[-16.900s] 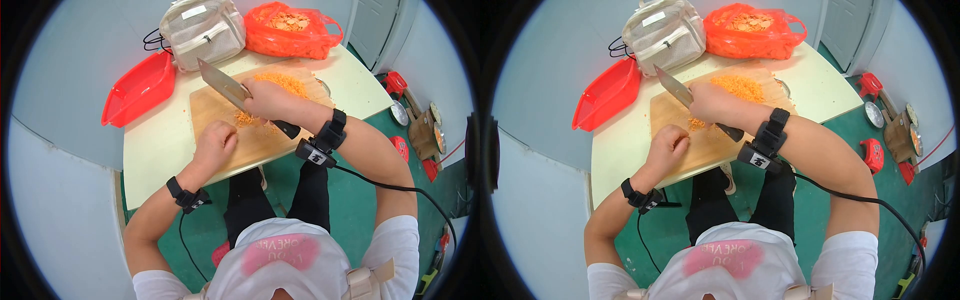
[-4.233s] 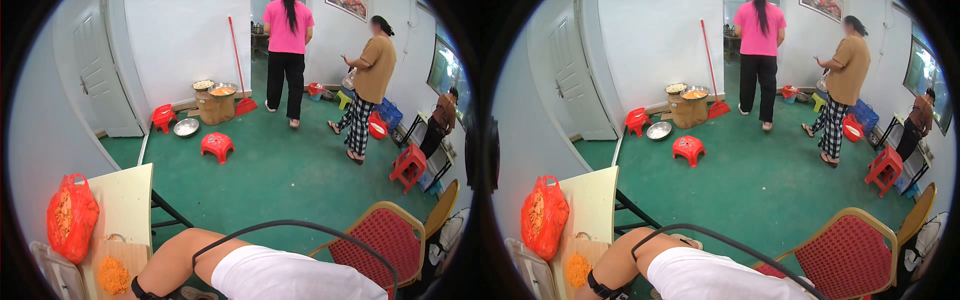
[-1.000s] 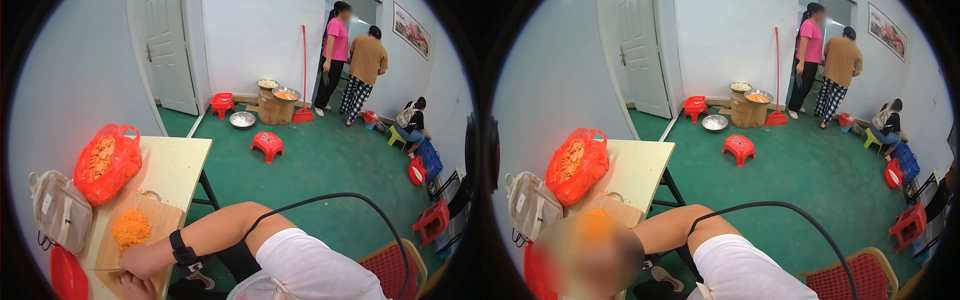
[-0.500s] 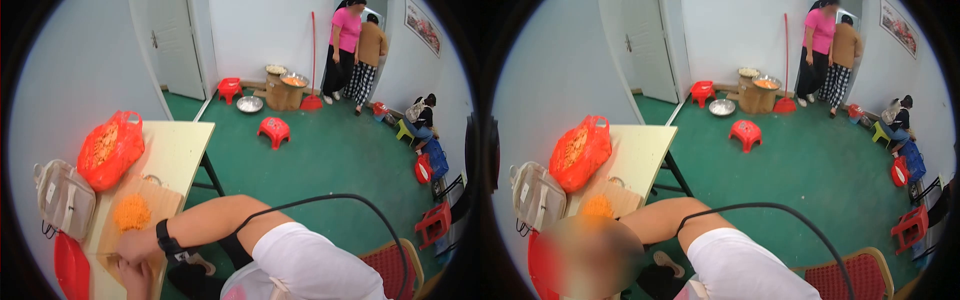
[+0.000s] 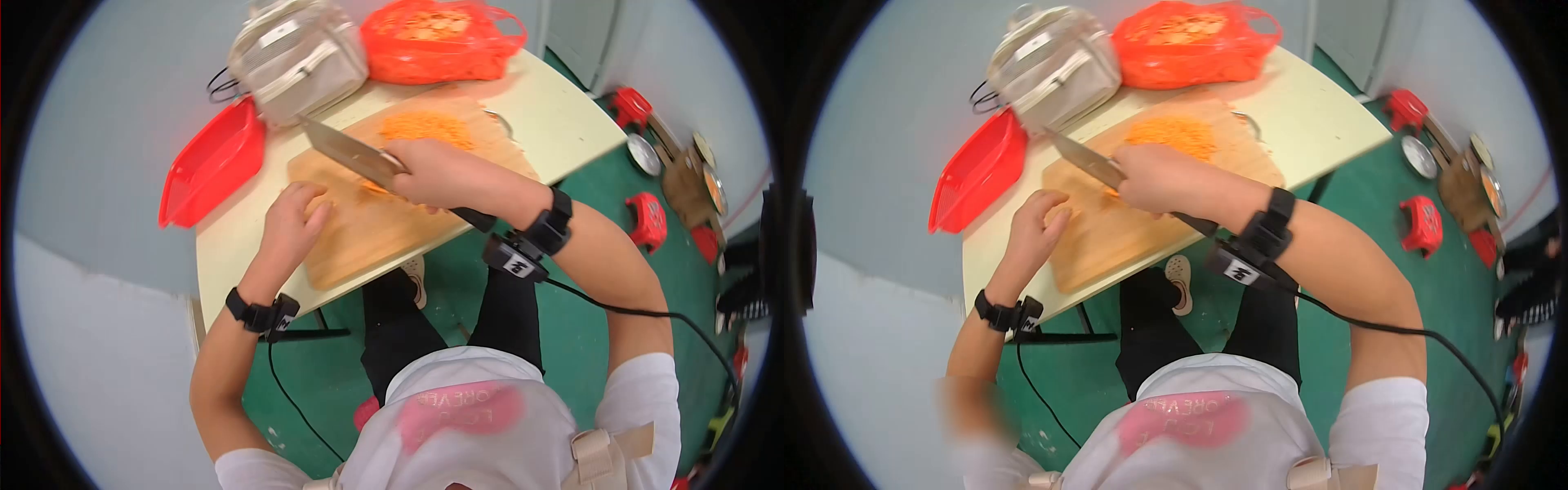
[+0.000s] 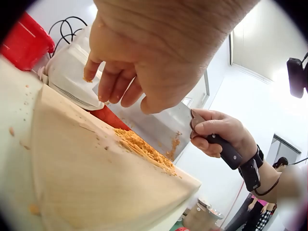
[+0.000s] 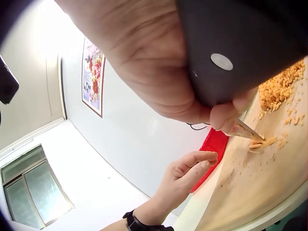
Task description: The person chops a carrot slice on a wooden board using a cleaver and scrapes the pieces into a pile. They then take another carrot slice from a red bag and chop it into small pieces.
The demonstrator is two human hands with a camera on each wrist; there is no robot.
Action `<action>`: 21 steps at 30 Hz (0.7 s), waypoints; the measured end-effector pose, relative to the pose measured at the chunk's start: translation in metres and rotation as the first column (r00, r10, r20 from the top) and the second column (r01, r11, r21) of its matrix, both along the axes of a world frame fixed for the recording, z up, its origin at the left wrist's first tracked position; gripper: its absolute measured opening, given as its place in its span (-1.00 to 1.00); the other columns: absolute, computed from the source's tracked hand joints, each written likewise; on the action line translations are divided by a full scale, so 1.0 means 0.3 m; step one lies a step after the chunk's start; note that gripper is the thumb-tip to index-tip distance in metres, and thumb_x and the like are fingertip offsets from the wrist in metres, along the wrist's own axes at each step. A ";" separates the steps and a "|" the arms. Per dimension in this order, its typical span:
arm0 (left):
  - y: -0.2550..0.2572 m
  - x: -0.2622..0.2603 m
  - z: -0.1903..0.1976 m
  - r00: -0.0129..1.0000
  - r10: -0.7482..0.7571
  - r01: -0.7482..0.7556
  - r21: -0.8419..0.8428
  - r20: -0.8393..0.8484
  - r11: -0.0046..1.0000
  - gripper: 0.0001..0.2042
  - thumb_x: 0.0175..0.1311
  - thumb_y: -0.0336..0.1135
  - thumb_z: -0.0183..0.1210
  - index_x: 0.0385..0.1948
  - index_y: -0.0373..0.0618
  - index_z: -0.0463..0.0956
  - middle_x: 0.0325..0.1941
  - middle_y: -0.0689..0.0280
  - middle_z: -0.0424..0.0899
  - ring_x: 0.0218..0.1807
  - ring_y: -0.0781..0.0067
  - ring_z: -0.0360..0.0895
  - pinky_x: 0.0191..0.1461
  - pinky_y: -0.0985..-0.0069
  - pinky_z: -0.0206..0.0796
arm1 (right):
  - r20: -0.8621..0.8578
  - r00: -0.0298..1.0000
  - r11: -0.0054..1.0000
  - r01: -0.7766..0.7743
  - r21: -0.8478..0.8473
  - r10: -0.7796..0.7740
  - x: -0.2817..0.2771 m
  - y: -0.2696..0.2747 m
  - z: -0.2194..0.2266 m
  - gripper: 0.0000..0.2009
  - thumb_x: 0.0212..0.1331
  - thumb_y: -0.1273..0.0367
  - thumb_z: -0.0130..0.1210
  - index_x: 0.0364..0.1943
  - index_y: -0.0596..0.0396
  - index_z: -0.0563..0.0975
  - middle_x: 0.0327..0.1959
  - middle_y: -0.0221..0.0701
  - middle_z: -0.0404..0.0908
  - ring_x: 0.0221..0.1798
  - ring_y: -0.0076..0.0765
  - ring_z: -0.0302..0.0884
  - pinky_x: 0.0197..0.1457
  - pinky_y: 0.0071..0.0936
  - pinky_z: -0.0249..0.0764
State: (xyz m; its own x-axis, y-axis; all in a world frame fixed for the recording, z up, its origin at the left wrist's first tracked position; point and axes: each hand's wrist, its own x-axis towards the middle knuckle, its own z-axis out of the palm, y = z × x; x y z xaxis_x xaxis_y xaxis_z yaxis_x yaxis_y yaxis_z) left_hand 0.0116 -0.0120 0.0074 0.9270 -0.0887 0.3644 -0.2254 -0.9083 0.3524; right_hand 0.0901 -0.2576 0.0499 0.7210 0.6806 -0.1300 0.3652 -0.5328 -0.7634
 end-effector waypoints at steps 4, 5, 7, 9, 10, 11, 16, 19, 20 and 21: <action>0.045 -0.006 -0.039 0.992 -0.013 0.016 0.020 -0.127 1.000 -0.74 0.15 -0.36 0.18 -0.14 -0.27 0.57 -0.14 0.10 0.61 -0.10 0.12 0.58 -0.01 0.37 0.43 | -0.059 0.996 0.998 -0.066 -0.005 0.066 -0.014 0.030 -0.018 -0.65 0.16 0.41 -0.09 0.05 0.17 0.44 -0.47 -0.31 0.52 -0.58 -0.39 0.51 -0.46 -0.45 0.52; 0.047 -0.011 -0.044 0.991 0.002 0.001 0.019 -0.132 1.000 -0.74 0.15 -0.36 0.18 -0.14 -0.27 0.57 -0.14 0.10 0.61 -0.10 0.12 0.58 -0.01 0.37 0.43 | -0.063 0.997 0.999 -0.043 -0.008 0.042 -0.015 0.036 -0.018 -0.65 0.16 0.41 -0.08 0.04 0.18 0.44 -0.48 -0.31 0.51 -0.59 -0.41 0.50 -0.47 -0.45 0.50; 0.031 -0.024 -0.036 0.984 0.001 0.011 0.067 -0.180 0.998 -0.73 0.15 -0.36 0.18 -0.13 -0.26 0.57 -0.14 0.11 0.60 -0.13 0.17 0.60 -0.03 0.38 0.44 | -0.071 0.997 1.000 -0.028 -0.007 0.027 -0.010 0.031 -0.021 -0.66 0.16 0.41 -0.08 0.03 0.19 0.43 -0.48 -0.32 0.51 -0.60 -0.42 0.49 -0.49 -0.46 0.49; 0.040 -0.029 -0.038 0.982 0.038 -0.023 0.080 -0.183 0.997 -0.73 0.15 -0.36 0.18 -0.12 -0.26 0.58 -0.15 0.10 0.60 -0.16 0.17 0.60 -0.03 0.38 0.43 | -0.051 0.999 0.999 0.001 -0.032 -0.003 0.005 0.013 -0.026 -0.70 0.15 0.41 -0.08 -0.03 0.21 0.43 -0.50 -0.33 0.50 -0.60 -0.44 0.48 -0.52 -0.46 0.46; 0.042 -0.023 -0.038 0.981 0.064 -0.049 0.088 -0.181 0.995 -0.73 0.15 -0.37 0.18 -0.12 -0.27 0.58 -0.16 0.10 0.60 -0.18 0.18 0.60 -0.04 0.38 0.43 | -0.054 0.999 1.000 -0.003 -0.028 0.001 0.007 0.006 -0.022 -0.70 0.15 0.41 -0.08 -0.03 0.21 0.43 -0.50 -0.33 0.50 -0.60 -0.44 0.48 -0.52 -0.46 0.46; 0.046 -0.018 -0.038 0.981 0.068 -0.052 0.092 -0.183 0.994 -0.73 0.15 -0.37 0.18 -0.12 -0.27 0.58 -0.16 0.10 0.60 -0.18 0.18 0.60 -0.04 0.38 0.43 | -0.066 0.998 0.999 0.009 -0.040 -0.012 0.005 -0.003 -0.016 -0.72 0.15 0.42 -0.08 -0.06 0.21 0.42 -0.50 -0.33 0.49 -0.61 -0.43 0.48 -0.53 -0.45 0.46; 0.050 -0.004 -0.037 0.956 0.098 -0.083 0.065 -0.278 0.994 -0.77 0.14 -0.41 0.15 -0.19 -0.28 0.61 -0.24 0.09 0.60 -0.22 0.13 0.58 -0.08 0.34 0.42 | -0.065 0.997 0.999 0.026 -0.044 -0.029 -0.007 -0.003 -0.014 -0.75 0.17 0.43 -0.10 -0.08 0.21 0.41 -0.52 -0.32 0.48 -0.61 -0.42 0.48 -0.52 -0.45 0.47; 0.040 0.020 -0.053 0.961 0.115 -0.077 0.154 -0.252 0.985 -0.81 0.14 -0.43 0.13 -0.23 -0.27 0.61 -0.25 0.08 0.60 -0.21 0.10 0.58 -0.08 0.33 0.42 | -0.021 1.000 0.998 0.017 -0.059 -0.018 -0.011 0.000 -0.019 -0.73 0.19 0.43 -0.11 -0.05 0.22 0.40 -0.50 -0.29 0.49 -0.60 -0.40 0.50 -0.51 -0.43 0.48; 0.039 0.030 -0.053 0.962 0.113 -0.075 0.155 -0.251 0.985 -0.81 0.14 -0.43 0.13 -0.23 -0.27 0.61 -0.25 0.08 0.60 -0.21 0.10 0.58 -0.08 0.33 0.42 | -0.031 0.999 0.998 0.028 -0.060 -0.030 -0.013 0.001 -0.020 -0.72 0.19 0.43 -0.12 -0.02 0.22 0.40 -0.48 -0.28 0.49 -0.59 -0.39 0.51 -0.50 -0.43 0.49; 0.037 0.041 -0.053 0.959 0.108 -0.065 0.169 -0.261 0.984 -0.82 0.14 -0.44 0.13 -0.26 -0.26 0.61 -0.24 0.08 0.60 -0.20 0.08 0.58 -0.08 0.32 0.42 | -0.040 0.998 0.997 0.041 -0.061 -0.044 -0.015 0.001 -0.021 -0.70 0.19 0.43 -0.12 0.00 0.21 0.39 -0.46 -0.26 0.50 -0.58 -0.37 0.52 -0.49 -0.42 0.50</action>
